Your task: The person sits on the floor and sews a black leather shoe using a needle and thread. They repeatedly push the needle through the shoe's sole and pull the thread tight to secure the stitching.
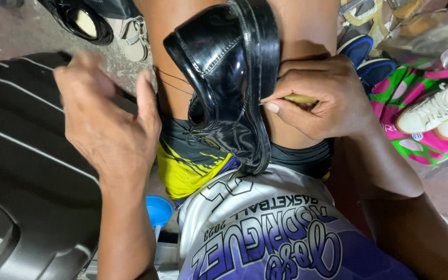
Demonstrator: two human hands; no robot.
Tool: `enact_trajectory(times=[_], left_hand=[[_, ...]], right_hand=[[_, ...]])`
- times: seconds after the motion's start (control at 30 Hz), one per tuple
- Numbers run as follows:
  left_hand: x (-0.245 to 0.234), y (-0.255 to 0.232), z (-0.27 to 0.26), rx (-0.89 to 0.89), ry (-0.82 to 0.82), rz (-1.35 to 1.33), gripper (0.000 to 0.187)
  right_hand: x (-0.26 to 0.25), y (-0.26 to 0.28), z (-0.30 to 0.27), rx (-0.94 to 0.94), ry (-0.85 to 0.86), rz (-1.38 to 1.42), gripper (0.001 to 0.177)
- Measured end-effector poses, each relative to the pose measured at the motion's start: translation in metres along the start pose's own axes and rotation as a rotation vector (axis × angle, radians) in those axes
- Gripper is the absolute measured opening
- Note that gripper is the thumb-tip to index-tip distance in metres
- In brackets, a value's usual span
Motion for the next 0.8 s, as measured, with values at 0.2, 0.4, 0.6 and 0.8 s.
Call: enact_trajectory(times=[0.2,0.4,0.6,0.8], left_hand=[[0.000,0.015,-0.004,-0.165,-0.173,-0.503,0.044],[-0.018,-0.032,0.017,0.207,0.042,-0.539,0.018],[-0.005,-0.064,0.022,0.332,0.317,-0.659,0.016],[0.024,-0.063,0.024,0.434,0.608,-0.617,0.011]], right_hand=[[-0.001,-0.002,-0.002,-0.017,0.000,-0.006,0.007],[0.000,-0.001,0.004,-0.032,-0.006,0.016,0.009],[-0.002,0.009,0.009,-0.114,-0.029,0.000,0.008],[0.001,-0.001,0.002,-0.003,0.022,-0.011,0.007]])
Point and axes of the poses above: each hand's wrist, its own z-axis towards the middle knuckle, its own x-axis out of the palm, y = z × x, the point moved 8 cm from there along z, towards the middle knuckle, and after that the axes turned 3 degrees about -y, right-handed, at the moved point
